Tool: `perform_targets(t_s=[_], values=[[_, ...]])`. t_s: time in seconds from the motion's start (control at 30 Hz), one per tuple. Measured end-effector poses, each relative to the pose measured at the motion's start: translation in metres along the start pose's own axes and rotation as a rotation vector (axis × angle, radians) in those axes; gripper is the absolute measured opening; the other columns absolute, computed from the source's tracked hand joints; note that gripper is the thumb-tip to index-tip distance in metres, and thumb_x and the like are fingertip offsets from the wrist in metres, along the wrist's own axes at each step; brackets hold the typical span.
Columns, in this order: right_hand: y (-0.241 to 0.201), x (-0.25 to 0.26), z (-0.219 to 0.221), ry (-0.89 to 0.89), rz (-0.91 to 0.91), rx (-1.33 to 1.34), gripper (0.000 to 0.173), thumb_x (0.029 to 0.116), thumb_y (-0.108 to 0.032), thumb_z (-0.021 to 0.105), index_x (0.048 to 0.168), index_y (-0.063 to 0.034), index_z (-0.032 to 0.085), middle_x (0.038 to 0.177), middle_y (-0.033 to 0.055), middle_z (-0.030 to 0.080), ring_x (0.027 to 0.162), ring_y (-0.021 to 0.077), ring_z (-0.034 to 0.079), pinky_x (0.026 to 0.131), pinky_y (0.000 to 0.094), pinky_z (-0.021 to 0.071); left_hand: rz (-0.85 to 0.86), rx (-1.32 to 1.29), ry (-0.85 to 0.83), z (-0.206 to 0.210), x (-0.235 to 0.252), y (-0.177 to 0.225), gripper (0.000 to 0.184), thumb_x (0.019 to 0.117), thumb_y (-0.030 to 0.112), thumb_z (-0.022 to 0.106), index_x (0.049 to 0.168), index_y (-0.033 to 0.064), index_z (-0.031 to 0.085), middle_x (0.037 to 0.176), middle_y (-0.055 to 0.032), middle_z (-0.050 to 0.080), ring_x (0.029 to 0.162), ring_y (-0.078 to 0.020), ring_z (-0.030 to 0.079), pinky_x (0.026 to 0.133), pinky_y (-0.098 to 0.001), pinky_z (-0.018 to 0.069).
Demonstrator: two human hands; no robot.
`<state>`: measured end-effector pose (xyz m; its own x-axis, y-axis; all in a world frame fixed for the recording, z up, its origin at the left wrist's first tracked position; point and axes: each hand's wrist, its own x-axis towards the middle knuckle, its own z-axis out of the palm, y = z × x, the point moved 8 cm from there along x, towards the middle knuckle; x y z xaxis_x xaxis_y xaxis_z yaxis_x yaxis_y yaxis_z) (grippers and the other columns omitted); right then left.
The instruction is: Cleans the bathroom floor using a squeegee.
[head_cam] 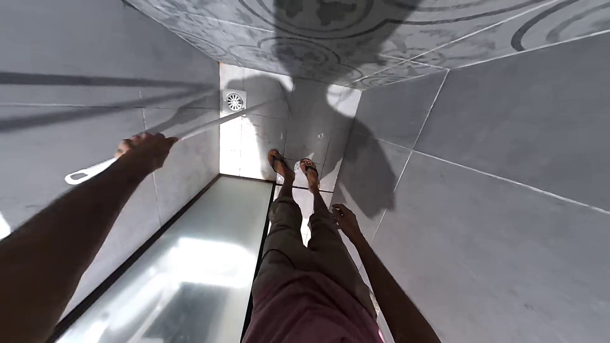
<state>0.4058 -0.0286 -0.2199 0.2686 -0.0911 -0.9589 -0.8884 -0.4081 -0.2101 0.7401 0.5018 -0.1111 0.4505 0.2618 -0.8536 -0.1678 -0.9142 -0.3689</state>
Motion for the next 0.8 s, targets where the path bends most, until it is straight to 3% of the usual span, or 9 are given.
perform_targets(t_s=[0.1,0.17,0.3,0.37,0.47,0.57,0.63,0.7,0.8], values=[[-0.020,0.000,0.013,-0.027,-0.054,-0.030,0.039,0.1091,-0.029,0.047,0.140,-0.0092,0.059,0.111,0.0142,0.071,0.090,0.0238,0.072,0.082,0.0439,0.0595,-0.082,0.003,-0.017,0.018,-0.007,-0.034,0.028,0.1033,0.022,0.060,0.123,0.0020,0.064,0.117,-0.0328,0.064,0.109,-0.0550,0.062,0.079,-0.0711,0.0504],[-0.030,-0.005,0.017,-0.033,-0.072,-0.014,0.039,0.1087,-0.030,0.048,0.140,-0.0102,0.059,0.109,0.0129,0.072,0.087,0.0226,0.072,0.079,0.0431,0.0600,-0.092,-0.039,-0.026,0.028,-0.017,-0.049,0.029,0.0997,0.015,0.063,0.127,0.0065,0.065,0.119,-0.0323,0.064,0.111,-0.0562,0.060,0.080,-0.0737,0.0489],[-0.034,-0.006,0.012,-0.027,-0.082,0.058,0.038,0.1087,-0.030,0.049,0.140,-0.0099,0.058,0.108,0.0125,0.072,0.087,0.0225,0.072,0.076,0.0423,0.0613,-0.081,-0.134,0.047,0.029,-0.045,-0.060,0.031,0.1080,0.029,0.049,0.119,0.0047,0.065,0.109,-0.0329,0.066,0.103,-0.0560,0.064,0.077,-0.0742,0.0492],[-0.018,-0.003,0.009,-0.019,-0.074,0.040,0.038,0.1086,-0.030,0.049,0.139,-0.0101,0.059,0.110,0.0134,0.072,0.089,0.0234,0.073,0.078,0.0434,0.0615,-0.003,-0.171,0.066,0.031,-0.072,-0.030,0.037,0.1097,0.033,0.044,0.121,0.0039,0.063,0.107,-0.0330,0.066,0.100,-0.0560,0.065,0.076,-0.0738,0.0498],[0.010,0.006,0.002,-0.018,-0.020,-0.002,0.038,0.1095,-0.030,0.048,0.139,-0.0092,0.060,0.113,0.0162,0.071,0.092,0.0271,0.073,0.080,0.0476,0.0611,0.176,-0.172,0.033,0.026,-0.094,0.064,0.043,0.1105,0.038,0.039,0.127,0.0058,0.062,0.108,-0.0275,0.068,0.100,-0.0500,0.067,0.078,-0.0681,0.0526],[0.034,0.000,-0.011,-0.006,0.060,-0.011,0.037,0.1092,-0.029,0.049,0.139,-0.0096,0.058,0.116,0.0167,0.071,0.094,0.0290,0.074,0.077,0.0499,0.0623,0.290,-0.167,0.007,0.027,-0.083,0.175,0.035,0.1064,0.025,0.050,0.132,0.0048,0.061,0.113,-0.0269,0.068,0.103,-0.0477,0.066,0.083,-0.0655,0.0526],[0.035,-0.013,-0.021,0.021,0.076,0.046,0.036,0.1095,-0.027,0.049,0.139,-0.0085,0.058,0.113,0.0168,0.071,0.090,0.0291,0.073,0.073,0.0488,0.0620,0.319,-0.183,0.034,0.030,-0.064,0.219,0.030,0.1062,0.024,0.052,0.125,0.0041,0.062,0.109,-0.0247,0.069,0.102,-0.0455,0.067,0.083,-0.0626,0.0527],[0.027,-0.018,-0.034,0.058,0.063,0.073,0.035,0.1097,-0.026,0.049,0.139,-0.0080,0.058,0.110,0.0166,0.071,0.087,0.0280,0.073,0.069,0.0469,0.0618,0.319,-0.182,0.089,0.028,-0.039,0.221,0.028,0.1074,0.024,0.049,0.119,0.0038,0.065,0.107,-0.0225,0.070,0.101,-0.0432,0.068,0.082,-0.0600,0.0530],[0.019,-0.019,-0.043,0.065,0.046,0.051,0.036,0.1098,-0.026,0.049,0.140,-0.0082,0.057,0.110,0.0161,0.071,0.087,0.0269,0.074,0.070,0.0461,0.0622,0.294,-0.098,0.113,0.028,-0.025,0.152,0.022,0.1026,0.013,0.054,0.119,0.0049,0.067,0.109,-0.0232,0.069,0.100,-0.0447,0.067,0.081,-0.0631,0.0528]])
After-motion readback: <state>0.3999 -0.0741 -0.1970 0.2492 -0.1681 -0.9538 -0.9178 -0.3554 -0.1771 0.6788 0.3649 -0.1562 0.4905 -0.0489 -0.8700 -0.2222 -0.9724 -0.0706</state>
